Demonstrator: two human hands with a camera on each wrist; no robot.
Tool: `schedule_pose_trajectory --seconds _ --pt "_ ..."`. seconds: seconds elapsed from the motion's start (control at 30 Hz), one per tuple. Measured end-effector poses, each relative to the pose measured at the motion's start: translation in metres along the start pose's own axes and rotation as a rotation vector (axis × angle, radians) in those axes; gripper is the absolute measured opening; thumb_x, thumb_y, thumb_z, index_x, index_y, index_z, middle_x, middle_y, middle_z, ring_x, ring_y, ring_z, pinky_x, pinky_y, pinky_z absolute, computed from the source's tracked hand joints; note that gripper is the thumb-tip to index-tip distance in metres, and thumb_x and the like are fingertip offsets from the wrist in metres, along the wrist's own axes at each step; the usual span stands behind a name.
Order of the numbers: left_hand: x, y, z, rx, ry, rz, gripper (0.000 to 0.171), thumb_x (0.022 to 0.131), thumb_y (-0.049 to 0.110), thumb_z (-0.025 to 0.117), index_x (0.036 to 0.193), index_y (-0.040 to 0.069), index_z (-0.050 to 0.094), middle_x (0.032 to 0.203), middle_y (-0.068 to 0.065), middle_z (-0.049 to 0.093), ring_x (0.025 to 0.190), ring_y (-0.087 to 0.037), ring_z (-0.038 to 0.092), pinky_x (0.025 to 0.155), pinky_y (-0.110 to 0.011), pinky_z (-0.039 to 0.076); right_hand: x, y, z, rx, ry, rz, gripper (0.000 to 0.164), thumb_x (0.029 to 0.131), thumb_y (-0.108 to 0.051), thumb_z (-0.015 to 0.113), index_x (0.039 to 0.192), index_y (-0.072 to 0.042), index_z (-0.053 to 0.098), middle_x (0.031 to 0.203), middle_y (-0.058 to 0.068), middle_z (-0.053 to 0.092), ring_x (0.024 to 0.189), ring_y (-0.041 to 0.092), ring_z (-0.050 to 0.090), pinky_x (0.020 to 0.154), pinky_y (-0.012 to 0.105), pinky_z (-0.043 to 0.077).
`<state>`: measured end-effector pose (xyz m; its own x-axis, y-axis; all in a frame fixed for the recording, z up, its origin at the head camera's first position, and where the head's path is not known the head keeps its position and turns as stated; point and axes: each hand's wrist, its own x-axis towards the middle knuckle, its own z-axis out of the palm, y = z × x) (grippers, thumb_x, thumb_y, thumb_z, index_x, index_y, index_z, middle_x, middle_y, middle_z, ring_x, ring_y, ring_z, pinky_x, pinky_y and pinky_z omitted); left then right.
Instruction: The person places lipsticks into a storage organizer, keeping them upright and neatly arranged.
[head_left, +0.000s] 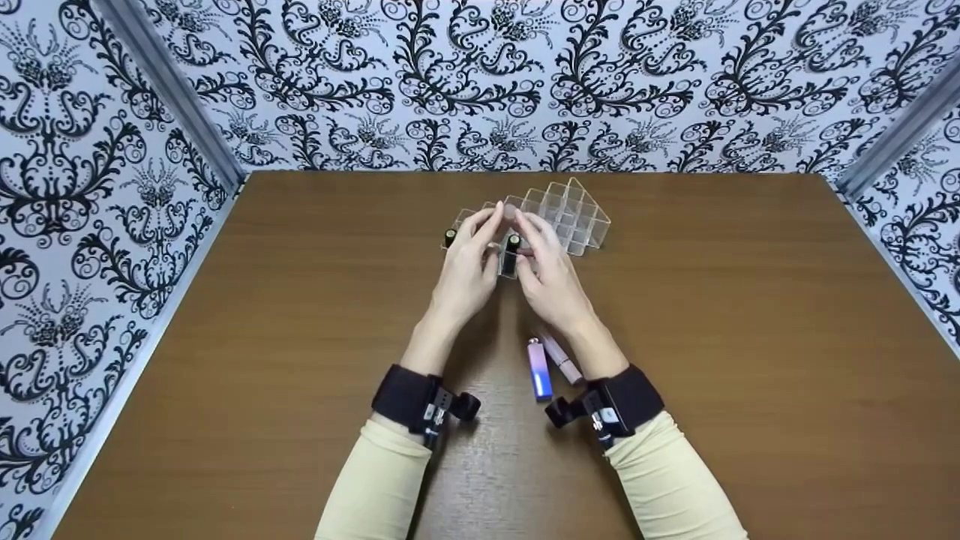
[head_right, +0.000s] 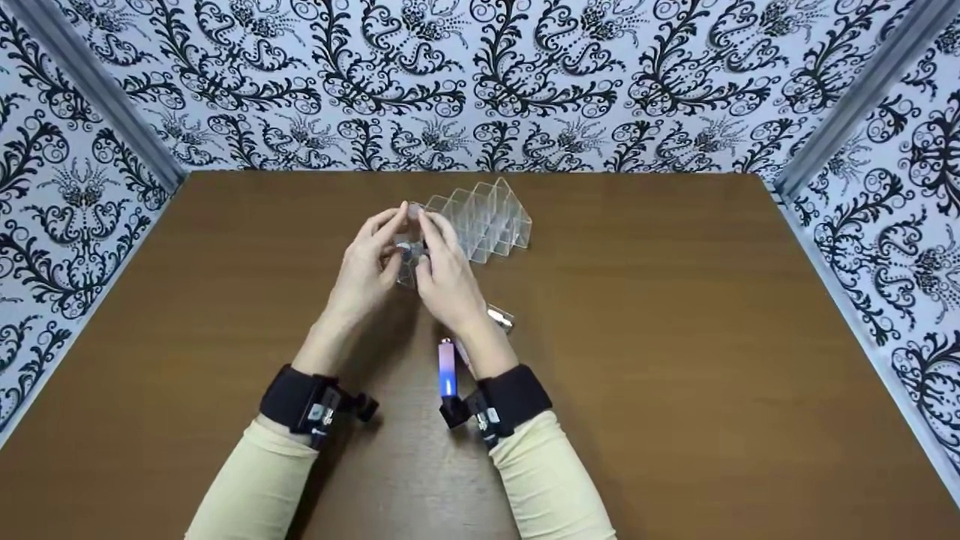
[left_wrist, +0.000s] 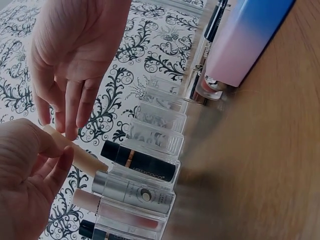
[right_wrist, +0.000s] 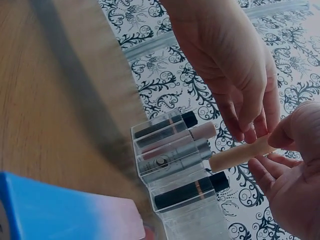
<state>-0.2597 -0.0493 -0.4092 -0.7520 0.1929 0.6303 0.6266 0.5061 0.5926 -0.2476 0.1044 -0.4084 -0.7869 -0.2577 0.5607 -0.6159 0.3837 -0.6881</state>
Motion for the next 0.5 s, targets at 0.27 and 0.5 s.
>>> schedule_pose_trajectory --seconds 0.27,0.5 --pt "-0.0007 -0.0018 0.0005 0.027 -0.03 -0.035 0.06 0.088 -0.016 0.058 0.146 -0.007 0.046 0.142 -0.025 0.052 0.133 -0.035 0.051 0.115 -0.029 0.035 -0.0007 0.0006 0.0025 -0.029 -0.013 -0.016 0.06 0.089 0.013 0.048 0.148 0.013 0.038 0.149 0.032 0.039 0.135 0.039 0.045 0.104 0.041 0.049" --pt "-0.0014 -0.0019 -0.0015 0.053 -0.071 -0.064 0.06 0.09 -0.014 0.058 0.147 -0.01 0.042 0.145 -0.027 0.049 0.135 -0.036 0.049 0.117 -0.031 0.033 -0.0017 0.0017 0.0033 -0.056 -0.042 0.002 0.057 0.091 0.011 0.049 0.147 0.014 0.04 0.152 0.03 0.039 0.113 0.039 0.06 0.102 0.044 0.049"
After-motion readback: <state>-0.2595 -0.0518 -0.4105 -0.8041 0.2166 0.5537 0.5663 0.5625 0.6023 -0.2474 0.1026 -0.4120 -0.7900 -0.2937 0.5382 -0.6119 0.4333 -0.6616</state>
